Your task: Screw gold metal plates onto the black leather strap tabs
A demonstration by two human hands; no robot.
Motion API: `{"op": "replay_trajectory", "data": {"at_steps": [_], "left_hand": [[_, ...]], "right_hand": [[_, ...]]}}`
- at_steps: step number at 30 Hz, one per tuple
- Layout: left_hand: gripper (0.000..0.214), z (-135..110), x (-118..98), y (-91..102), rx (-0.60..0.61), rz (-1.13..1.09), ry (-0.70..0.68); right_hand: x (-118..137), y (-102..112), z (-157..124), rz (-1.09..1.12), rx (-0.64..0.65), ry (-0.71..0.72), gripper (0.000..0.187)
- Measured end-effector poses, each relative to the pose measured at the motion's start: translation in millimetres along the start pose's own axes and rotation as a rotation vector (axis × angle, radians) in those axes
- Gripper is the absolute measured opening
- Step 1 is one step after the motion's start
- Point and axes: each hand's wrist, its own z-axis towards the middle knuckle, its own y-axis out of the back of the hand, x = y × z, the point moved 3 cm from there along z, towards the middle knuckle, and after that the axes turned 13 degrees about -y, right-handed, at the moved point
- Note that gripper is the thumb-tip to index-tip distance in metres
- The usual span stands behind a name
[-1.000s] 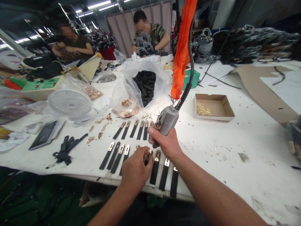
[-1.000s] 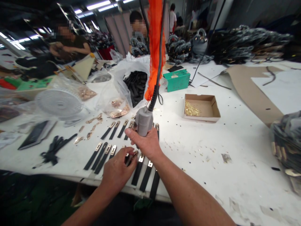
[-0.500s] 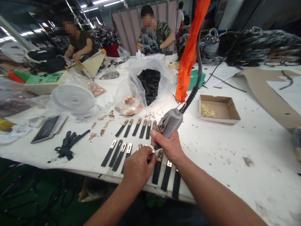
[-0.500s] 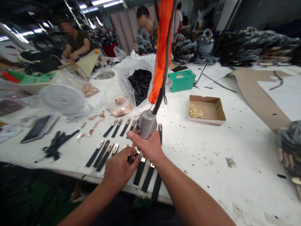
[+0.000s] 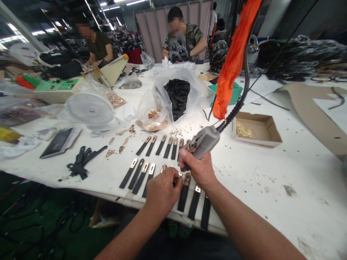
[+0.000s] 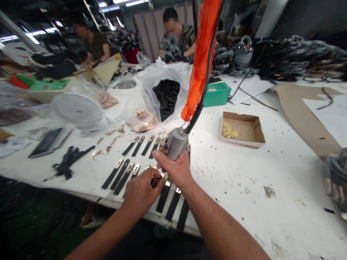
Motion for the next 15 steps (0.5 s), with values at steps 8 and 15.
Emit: {"op": "replay_trajectory", "data": {"at_steps": [8,15], "left_hand": [[0.008,0.2,1.3,-1.2,0.006,-0.026,0.014],[0.008,-1.5,3.0,-3.9,-0.01,-0.019,-0.022]], "right_hand": [[-3.5,-0.7,0.2,-0.012,0.0,-0.008,0.043],[-2.7,-2.7,-0.1,-0.087,-0.009,0.004,0.039]]}}
